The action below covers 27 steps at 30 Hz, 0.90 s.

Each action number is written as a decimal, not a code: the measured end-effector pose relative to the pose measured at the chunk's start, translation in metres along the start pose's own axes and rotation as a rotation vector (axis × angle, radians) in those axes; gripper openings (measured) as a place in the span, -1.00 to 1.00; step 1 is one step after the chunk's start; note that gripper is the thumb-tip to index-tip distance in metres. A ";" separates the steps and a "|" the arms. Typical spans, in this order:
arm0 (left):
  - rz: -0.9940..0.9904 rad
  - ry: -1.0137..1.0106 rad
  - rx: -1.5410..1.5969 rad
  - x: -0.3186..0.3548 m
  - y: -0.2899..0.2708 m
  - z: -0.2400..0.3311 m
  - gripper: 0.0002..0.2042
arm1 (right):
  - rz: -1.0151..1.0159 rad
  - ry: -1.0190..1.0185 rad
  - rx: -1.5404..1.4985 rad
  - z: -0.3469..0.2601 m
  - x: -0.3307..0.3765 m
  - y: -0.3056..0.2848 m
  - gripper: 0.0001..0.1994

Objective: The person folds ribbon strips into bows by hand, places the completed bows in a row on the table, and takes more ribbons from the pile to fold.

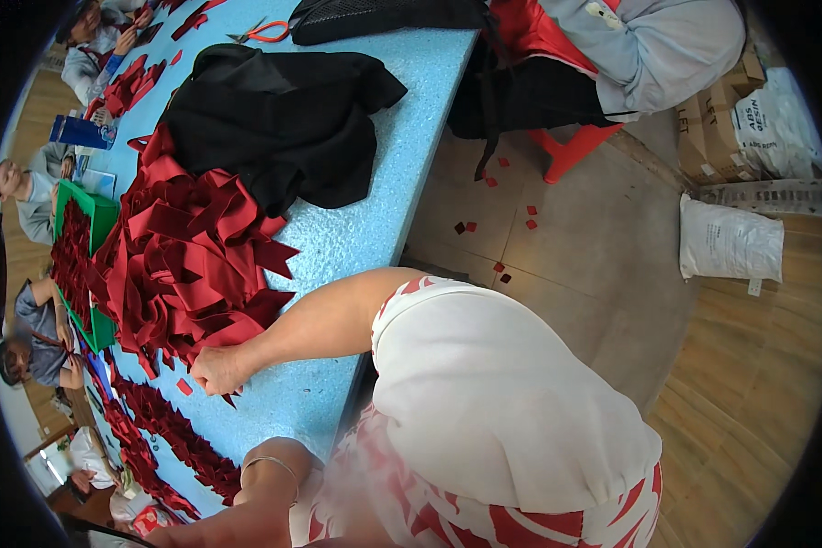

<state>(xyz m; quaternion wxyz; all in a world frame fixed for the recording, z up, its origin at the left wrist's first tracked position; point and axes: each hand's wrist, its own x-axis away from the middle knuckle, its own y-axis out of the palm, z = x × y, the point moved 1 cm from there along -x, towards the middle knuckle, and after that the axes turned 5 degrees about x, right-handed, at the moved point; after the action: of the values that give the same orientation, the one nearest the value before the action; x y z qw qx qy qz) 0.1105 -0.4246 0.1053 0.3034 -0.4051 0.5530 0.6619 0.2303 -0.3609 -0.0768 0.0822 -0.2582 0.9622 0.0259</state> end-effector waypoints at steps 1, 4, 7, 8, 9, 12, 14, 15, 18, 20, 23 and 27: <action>0.007 -0.020 -0.027 0.000 -0.001 0.000 -0.78 | 0.001 -0.001 -0.001 0.000 0.000 0.000 -0.93; 0.024 -0.082 -0.106 -0.003 -0.006 0.000 -0.78 | 0.003 -0.006 0.000 0.004 -0.001 0.002 -0.93; 0.033 -0.145 -0.182 -0.006 -0.009 0.000 -0.78 | 0.004 -0.013 0.011 0.005 -0.001 0.002 -0.93; 0.035 -0.162 -0.210 -0.007 -0.011 0.000 -0.79 | 0.010 -0.024 0.009 0.004 -0.001 0.001 -0.92; 0.037 -0.178 -0.239 -0.008 -0.012 0.001 -0.79 | 0.016 -0.036 0.007 0.002 0.000 0.000 -0.92; 0.042 -0.224 -0.324 -0.012 -0.014 0.004 -0.79 | 0.015 -0.036 0.003 -0.001 0.002 0.000 -0.93; 0.049 -0.251 -0.384 -0.014 -0.016 0.005 -0.79 | 0.007 -0.003 -0.008 -0.001 0.003 0.001 -0.93; 0.054 -0.263 -0.415 -0.015 -0.018 0.005 -0.79 | -0.002 -0.005 -0.005 0.000 0.003 0.000 -0.93; 0.079 -0.305 -0.514 -0.017 -0.020 0.008 -0.80 | 0.021 -0.016 -0.012 0.002 0.003 -0.005 -0.94; 0.098 -0.338 -0.587 -0.019 -0.016 0.013 -0.80 | 0.012 -0.020 -0.005 -0.002 0.002 -0.003 -0.94; 0.097 -0.291 -0.660 -0.025 -0.009 0.014 -0.81 | 0.006 -0.016 0.018 -0.003 0.001 0.000 -0.94; 0.116 -0.217 -0.751 -0.038 0.007 0.005 -0.83 | 0.029 -0.029 -0.014 0.005 0.000 -0.002 -0.93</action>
<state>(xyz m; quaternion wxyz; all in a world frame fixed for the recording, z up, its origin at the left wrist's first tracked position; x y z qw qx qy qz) 0.1218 -0.4190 0.1422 0.1530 -0.3836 0.2589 0.8732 0.2321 -0.3620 -0.0815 0.0940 -0.2445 0.9644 0.0374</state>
